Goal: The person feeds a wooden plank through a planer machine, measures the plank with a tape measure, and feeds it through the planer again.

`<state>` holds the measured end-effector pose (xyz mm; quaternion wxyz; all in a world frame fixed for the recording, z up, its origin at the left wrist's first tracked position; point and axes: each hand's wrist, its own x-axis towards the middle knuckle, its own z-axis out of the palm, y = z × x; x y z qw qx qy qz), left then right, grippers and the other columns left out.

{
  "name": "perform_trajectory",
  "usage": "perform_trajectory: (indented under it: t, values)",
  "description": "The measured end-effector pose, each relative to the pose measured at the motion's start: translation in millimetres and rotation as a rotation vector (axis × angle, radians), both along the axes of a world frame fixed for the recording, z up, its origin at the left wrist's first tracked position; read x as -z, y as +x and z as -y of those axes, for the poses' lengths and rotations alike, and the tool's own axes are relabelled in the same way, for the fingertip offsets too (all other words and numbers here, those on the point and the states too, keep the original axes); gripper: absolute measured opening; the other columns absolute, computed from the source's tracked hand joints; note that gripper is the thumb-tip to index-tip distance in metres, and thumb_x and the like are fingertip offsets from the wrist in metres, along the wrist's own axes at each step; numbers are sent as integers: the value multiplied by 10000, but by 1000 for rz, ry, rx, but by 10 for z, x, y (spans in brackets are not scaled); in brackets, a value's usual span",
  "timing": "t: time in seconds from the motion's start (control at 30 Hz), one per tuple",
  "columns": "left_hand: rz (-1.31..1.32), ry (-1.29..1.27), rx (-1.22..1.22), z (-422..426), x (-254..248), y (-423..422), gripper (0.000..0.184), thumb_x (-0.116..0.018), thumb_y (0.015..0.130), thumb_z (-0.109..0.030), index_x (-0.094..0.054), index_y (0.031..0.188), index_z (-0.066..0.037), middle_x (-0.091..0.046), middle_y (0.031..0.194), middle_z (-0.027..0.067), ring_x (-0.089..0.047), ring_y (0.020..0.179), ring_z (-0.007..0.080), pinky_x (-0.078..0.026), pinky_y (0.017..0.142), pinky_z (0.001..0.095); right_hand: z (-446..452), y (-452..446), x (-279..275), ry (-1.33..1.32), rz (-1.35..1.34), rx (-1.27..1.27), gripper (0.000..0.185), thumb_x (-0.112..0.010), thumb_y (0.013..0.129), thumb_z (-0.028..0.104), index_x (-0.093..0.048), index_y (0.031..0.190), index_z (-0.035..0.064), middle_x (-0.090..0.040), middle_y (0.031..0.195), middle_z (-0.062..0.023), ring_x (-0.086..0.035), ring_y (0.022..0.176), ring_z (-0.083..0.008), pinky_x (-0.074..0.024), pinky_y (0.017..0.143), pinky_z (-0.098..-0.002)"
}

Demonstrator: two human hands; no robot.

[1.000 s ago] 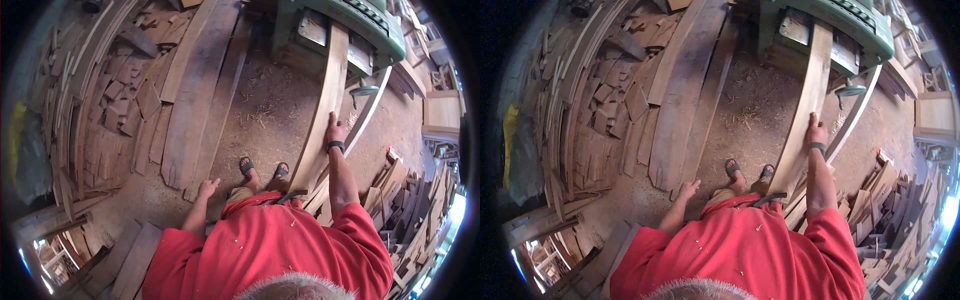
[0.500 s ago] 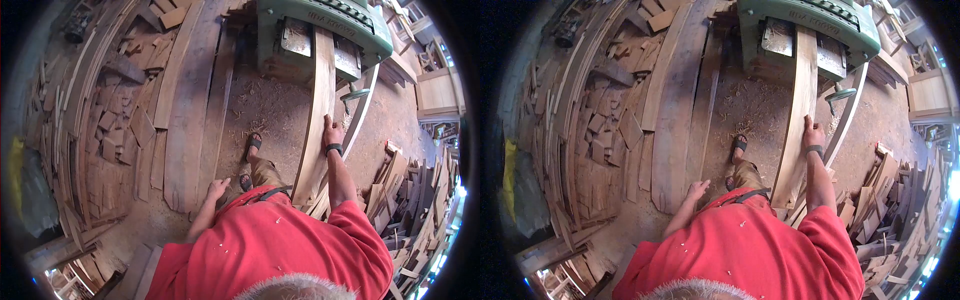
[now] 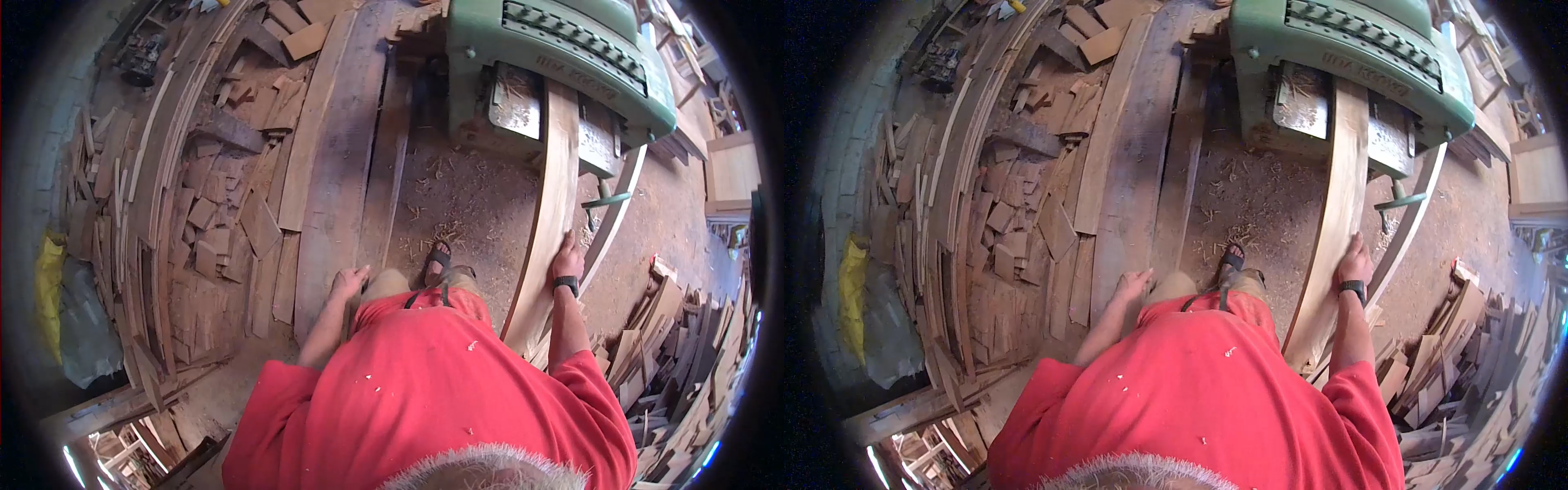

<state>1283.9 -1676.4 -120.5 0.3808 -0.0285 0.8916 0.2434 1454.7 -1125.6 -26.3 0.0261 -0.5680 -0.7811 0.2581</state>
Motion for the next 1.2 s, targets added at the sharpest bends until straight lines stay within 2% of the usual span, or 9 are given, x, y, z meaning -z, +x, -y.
perform_trajectory:
  t: [0.2, 0.33, 0.47, 0.53, 0.63, 0.7, 0.8, 1.03, 1.2]
  values:
    - [-112, -70, -7, -55, -268, -272, 663, -512, 907, -620, -725, 943, 6, -671, 946, 291, -654, 945, 423, -488, 842, 479, -121, -161, 24, 41, 33, 38, 750, -242, 980, 646, -609, 1266, 58, -634, 1168, -280, -579, 1119, -473, -444, 949, -543]
    - [-185, -101, -67, 89, 59, -370, 693, -498, 912, -623, -704, 962, 37, -658, 985, 305, -637, 973, 446, -481, 863, 499, -150, -319, -70, 25, 34, 66, 694, -280, 996, 594, -609, 1252, 39, -641, 1165, -266, -573, 1131, -462, -444, 961, -516]
    - [-192, -60, -32, 315, 458, -522, 660, -477, 933, -582, -696, 985, 38, -651, 1001, 310, -621, 1002, 461, -476, 882, 508, -257, -520, -15, 214, -40, 33, 477, -449, 1018, 372, -522, 1319, 10, -530, 1337, -232, -514, 1229, -397, -401, 1041, -457]
    - [-231, -50, 34, 410, 597, -637, 624, -476, 942, -553, -699, 992, 28, -650, 1004, 307, -616, 1011, 465, -477, 882, 507, -317, -786, -3, 543, -256, -116, 433, -476, 1017, 266, -478, 1364, 7, -452, 1418, -225, -450, 1299, -385, -361, 1086, -463]
    - [-121, -80, 93, 326, 583, -981, 513, -481, 949, -454, -710, 1000, 3, -687, 934, 265, -670, 917, 422, -519, 818, 486, -185, -1723, -387, 546, -509, -262, 387, -490, 1013, 211, -499, 1358, 36, -419, 1463, -204, -383, 1373, -363, -317, 1127, -453]
    - [37, -89, -61, 153, 383, -1274, 416, -506, 926, -361, -717, 993, -9, -708, 855, 210, -710, 802, 344, -551, 728, 448, -36, -2543, -769, 464, -723, -341, 387, -549, 999, 205, -500, 1361, 78, -450, 1443, -152, -443, 1324, -316, -429, 1026, -416]
    - [21, -70, -108, 107, 488, -1755, 375, -515, 919, -321, -720, 988, -16, -704, 795, 175, -714, 722, 271, -552, 666, 422, 48, -3738, -1265, 533, -909, -569, 389, -636, 909, 58, -553, 1289, 69, -500, 1383, -181, -479, 1301, -337, -400, 1074, -415]
    - [-45, -23, -36, 177, 533, -3027, 389, -508, 938, -347, -723, 976, -25, -704, 792, 182, -709, 708, 259, -538, 677, 419, -317, -5989, -1494, 416, -651, -567, 386, -694, 887, 262, -598, 1203, 63, -555, 1278, -160, -588, 1116, -336, -465, 969, -399]
    - [135, 14, -218, 140, -13, -4131, 552, -566, 913, -541, -717, 914, -10, -679, 708, 150, -683, 668, 235, -517, 618, 381, -618, -6385, -1220, 592, -313, -357, 364, -715, 847, 328, -638, 1106, 85, -613, 1174, -134, -582, 1056, -341, -445, 923, -423]
